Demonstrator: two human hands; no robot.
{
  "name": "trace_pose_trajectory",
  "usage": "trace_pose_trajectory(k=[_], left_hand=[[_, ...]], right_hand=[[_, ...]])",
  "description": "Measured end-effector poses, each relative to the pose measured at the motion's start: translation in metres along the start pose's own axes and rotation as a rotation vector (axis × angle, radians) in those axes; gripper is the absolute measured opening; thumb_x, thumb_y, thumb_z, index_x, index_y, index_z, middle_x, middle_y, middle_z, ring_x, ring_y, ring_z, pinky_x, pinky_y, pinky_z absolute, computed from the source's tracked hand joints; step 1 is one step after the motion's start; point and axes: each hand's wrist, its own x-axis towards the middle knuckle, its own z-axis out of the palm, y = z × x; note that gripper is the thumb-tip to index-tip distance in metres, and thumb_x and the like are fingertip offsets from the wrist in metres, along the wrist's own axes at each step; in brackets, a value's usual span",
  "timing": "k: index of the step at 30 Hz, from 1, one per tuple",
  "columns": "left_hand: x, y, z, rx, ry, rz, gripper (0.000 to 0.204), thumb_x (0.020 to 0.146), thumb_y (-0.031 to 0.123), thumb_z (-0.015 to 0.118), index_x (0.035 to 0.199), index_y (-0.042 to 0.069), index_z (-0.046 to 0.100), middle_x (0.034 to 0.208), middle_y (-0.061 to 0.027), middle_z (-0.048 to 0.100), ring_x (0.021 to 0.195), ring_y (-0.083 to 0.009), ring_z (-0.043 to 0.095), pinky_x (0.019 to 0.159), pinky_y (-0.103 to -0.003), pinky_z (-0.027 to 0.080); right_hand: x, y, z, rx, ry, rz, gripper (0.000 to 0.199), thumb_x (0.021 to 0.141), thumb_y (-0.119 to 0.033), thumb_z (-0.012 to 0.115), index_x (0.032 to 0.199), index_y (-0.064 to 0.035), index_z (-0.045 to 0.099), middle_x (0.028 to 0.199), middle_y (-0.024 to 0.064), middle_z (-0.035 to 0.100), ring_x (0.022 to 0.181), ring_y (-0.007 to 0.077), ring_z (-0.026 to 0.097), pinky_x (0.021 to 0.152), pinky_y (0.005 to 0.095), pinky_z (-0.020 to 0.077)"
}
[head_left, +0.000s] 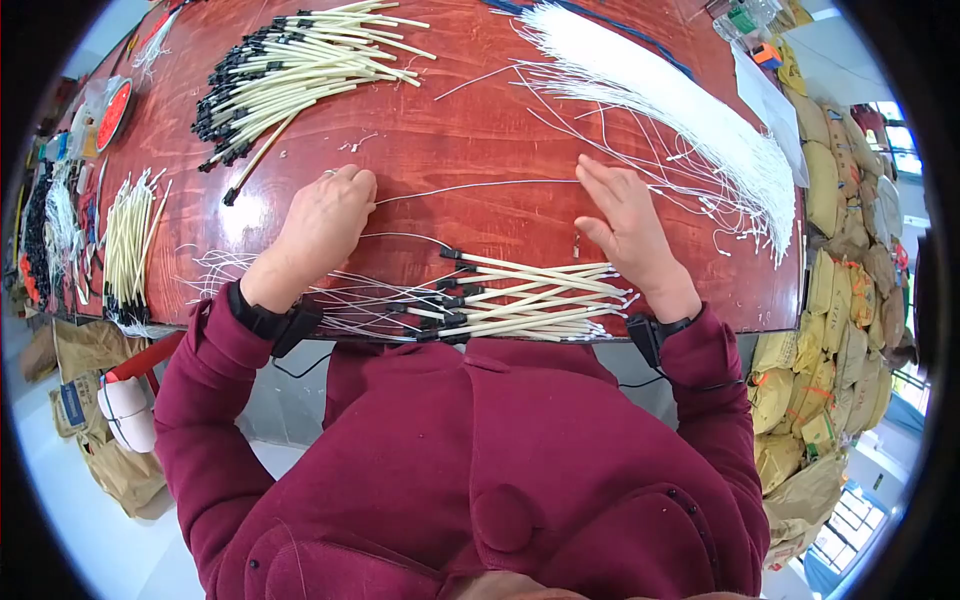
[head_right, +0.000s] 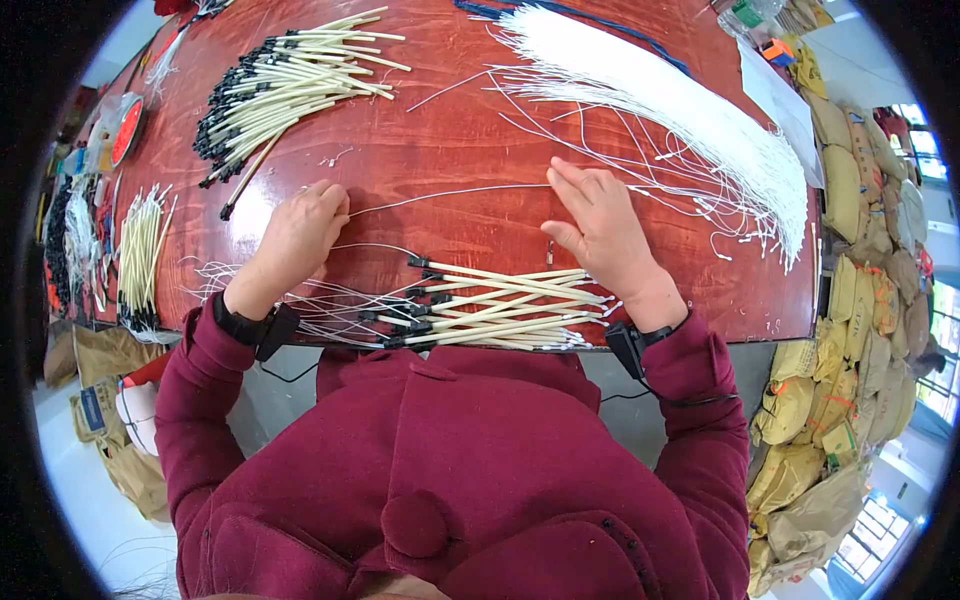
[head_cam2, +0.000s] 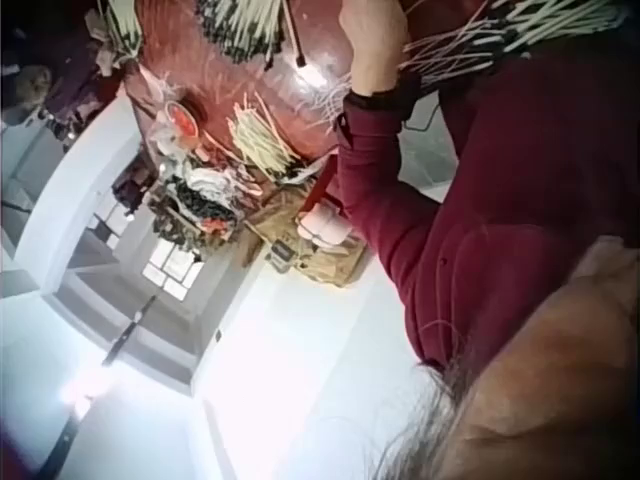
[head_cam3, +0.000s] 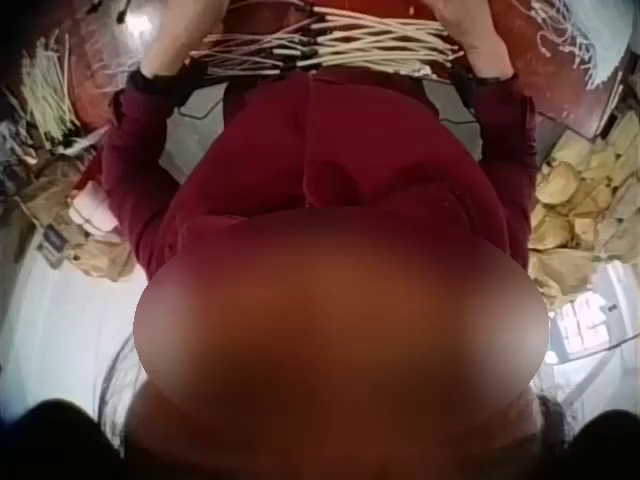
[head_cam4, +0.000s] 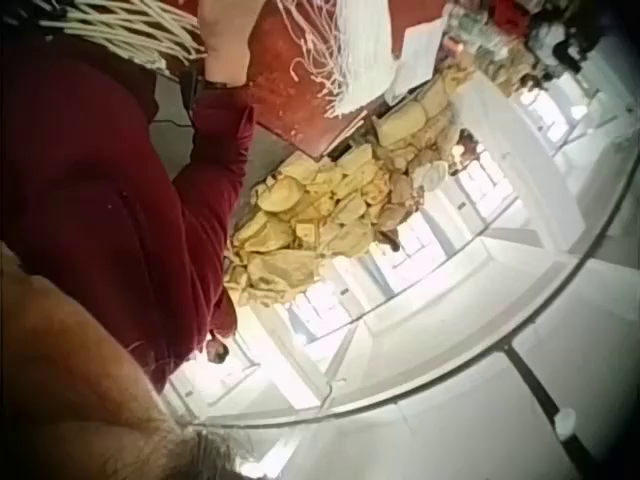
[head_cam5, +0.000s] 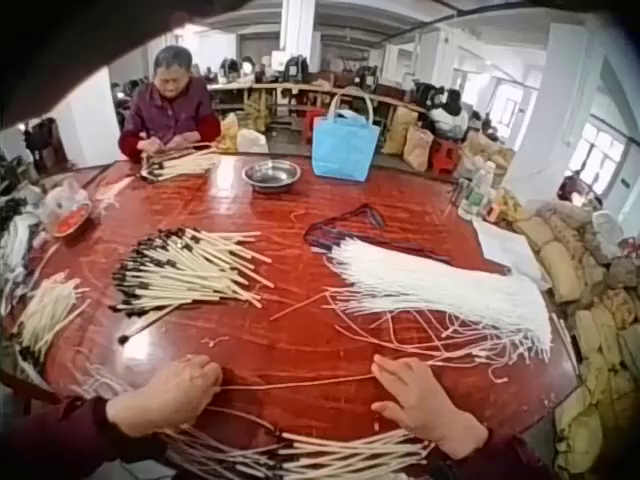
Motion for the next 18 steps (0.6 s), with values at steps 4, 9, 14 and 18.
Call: trace_pose_trajectory(k=[4, 9, 14, 18], left_hand=[[-0.001, -0.004, -0.007, -0.013, 0.068, 0.018, 0.012, 0.092, 0.013, 0.063, 0.096, 0.004, 0.057, 0.097, -0.0182, 0.064, 0.093, -0.0421, 0.063, 0.078, -0.05, 0.051], [0.003, -0.011, 0.005, -0.054, 0.061, 0.032, 0.01, 0.091, 0.009, 0.061, 0.097, 0.001, 0.057, 0.094, -0.0234, 0.062, 0.089, -0.0461, 0.061, 0.074, -0.055, 0.048], [-0.006, -0.014, -0.001, -0.075, 0.038, 0.079, 0.01, 0.089, 0.006, 0.062, 0.094, 0.0, 0.057, 0.089, -0.0221, 0.062, 0.086, -0.044, 0.06, 0.072, -0.052, 0.047], [-0.004, -0.016, 0.001, -0.083, 0.075, 0.088, 0.01, 0.085, 0.002, 0.065, 0.089, -0.001, 0.056, 0.084, -0.0215, 0.063, 0.081, -0.0437, 0.061, 0.07, -0.052, 0.047]], right_hand=[[-0.006, -0.008, 0.005, -0.1, 0.017, -0.093, 0.067, 0.092, -0.045, 0.067, 0.138, 0.0021, 0.056, 0.149, 0.0179, 0.052, 0.129, 0.0351, 0.051, 0.11, 0.0466, 0.0376], [-0.007, -0.003, 0.007, -0.07, 0.009, -0.079, 0.071, 0.09, -0.052, 0.065, 0.134, 0.0036, 0.058, 0.146, 0.0185, 0.054, 0.131, 0.0347, 0.05, 0.109, 0.0469, 0.0393], [-0.018, -0.003, 0.012, -0.034, -0.048, -0.051, 0.073, 0.094, -0.054, 0.06, 0.139, 0.0034, 0.056, 0.15, 0.0171, 0.051, 0.138, 0.0329, 0.044, 0.114, 0.0461, 0.0344], [-0.029, 0.002, 0.013, 0.013, -0.009, -0.035, 0.073, 0.096, -0.054, 0.057, 0.141, 0.0028, 0.055, 0.153, 0.0156, 0.048, 0.141, 0.0316, 0.04, 0.117, 0.0465, 0.0307]])
